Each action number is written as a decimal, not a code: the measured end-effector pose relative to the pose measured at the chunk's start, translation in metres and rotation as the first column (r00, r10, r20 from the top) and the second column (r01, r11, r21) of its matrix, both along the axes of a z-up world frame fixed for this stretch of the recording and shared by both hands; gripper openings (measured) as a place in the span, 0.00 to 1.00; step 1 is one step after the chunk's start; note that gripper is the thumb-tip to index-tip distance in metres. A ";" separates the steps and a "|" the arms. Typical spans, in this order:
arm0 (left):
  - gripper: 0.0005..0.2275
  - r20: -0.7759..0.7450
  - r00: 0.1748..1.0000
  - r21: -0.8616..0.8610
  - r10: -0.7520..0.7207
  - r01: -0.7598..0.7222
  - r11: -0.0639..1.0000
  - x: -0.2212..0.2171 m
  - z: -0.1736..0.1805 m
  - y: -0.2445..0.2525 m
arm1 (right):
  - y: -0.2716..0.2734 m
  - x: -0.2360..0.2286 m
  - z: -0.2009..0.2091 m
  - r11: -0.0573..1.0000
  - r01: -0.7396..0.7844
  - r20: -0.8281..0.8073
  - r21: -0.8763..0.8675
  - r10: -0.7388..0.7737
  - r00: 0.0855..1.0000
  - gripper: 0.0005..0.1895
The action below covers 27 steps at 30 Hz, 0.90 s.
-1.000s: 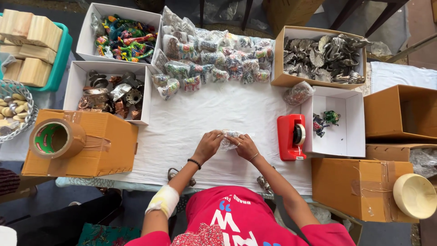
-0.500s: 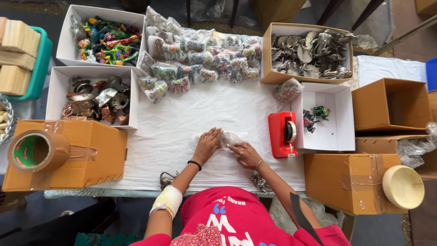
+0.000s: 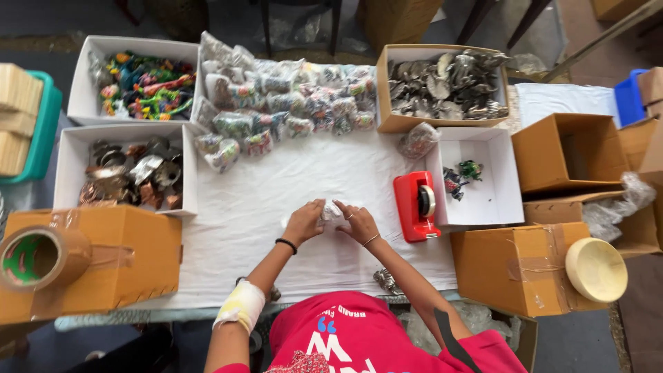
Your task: The person wraps small decorative items, including colorful figurines and metal bells, in bubble wrap using a tape dispenser. They place each wrapped item into a white box on the table.
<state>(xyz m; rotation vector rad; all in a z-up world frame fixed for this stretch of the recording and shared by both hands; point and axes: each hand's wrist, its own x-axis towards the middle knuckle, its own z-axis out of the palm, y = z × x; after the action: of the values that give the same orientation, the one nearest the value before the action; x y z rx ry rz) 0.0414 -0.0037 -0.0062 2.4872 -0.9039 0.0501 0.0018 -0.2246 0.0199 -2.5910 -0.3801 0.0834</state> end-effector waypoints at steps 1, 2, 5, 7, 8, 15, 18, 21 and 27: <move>0.35 -0.134 0.991 -0.042 -0.002 -0.003 0.999 0.005 0.007 0.001 | 0.001 0.001 0.015 0.999 -0.051 0.199 0.004 0.049 0.979 0.51; 0.34 -0.266 0.964 -0.081 -0.010 -0.012 0.997 0.011 0.015 0.001 | 0.003 0.002 0.030 0.995 -0.102 0.389 -0.004 0.095 0.916 0.53; 0.29 -0.524 0.845 -0.058 -0.112 0.096 0.994 0.029 0.035 -0.001 | 0.003 0.018 0.054 0.998 -0.062 0.593 0.014 0.042 0.804 0.54; 0.26 -0.630 0.767 -0.026 -0.121 0.134 0.991 0.039 0.033 0.001 | -0.011 0.031 0.021 0.982 -0.097 0.234 0.161 0.057 0.971 0.52; 0.23 -0.725 0.678 -0.001 -0.120 0.173 0.985 0.044 0.032 0.002 | -0.017 0.036 0.005 0.948 -0.075 -0.155 0.308 0.128 0.980 0.51; 0.23 -0.756 0.637 -0.205 -0.151 -0.011 0.979 0.063 0.001 0.026 | -0.028 0.055 -0.052 0.877 0.181 -0.371 0.445 -0.003 0.928 0.33; 0.23 -0.768 0.626 -0.211 -0.131 -0.055 0.976 0.068 -0.011 0.031 | -0.021 0.061 -0.040 0.882 0.245 -0.445 0.402 -0.045 0.894 0.33; 0.22 -0.819 0.570 -0.154 -0.068 -0.104 0.983 0.079 -0.038 0.039 | -0.019 0.073 -0.038 0.939 0.229 -0.448 0.257 -0.094 0.889 0.36; 0.33 -0.837 0.547 -0.170 -0.022 -0.222 0.960 0.066 -0.005 0.037 | -0.021 0.081 -0.044 0.889 0.344 -0.487 0.302 -0.166 0.857 0.38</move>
<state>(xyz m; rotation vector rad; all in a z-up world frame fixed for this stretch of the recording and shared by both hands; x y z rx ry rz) 0.1069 0.0331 -0.0116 1.9195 -0.2859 -0.8694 0.0826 -0.2453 -0.0239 -2.1228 0.1230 0.4605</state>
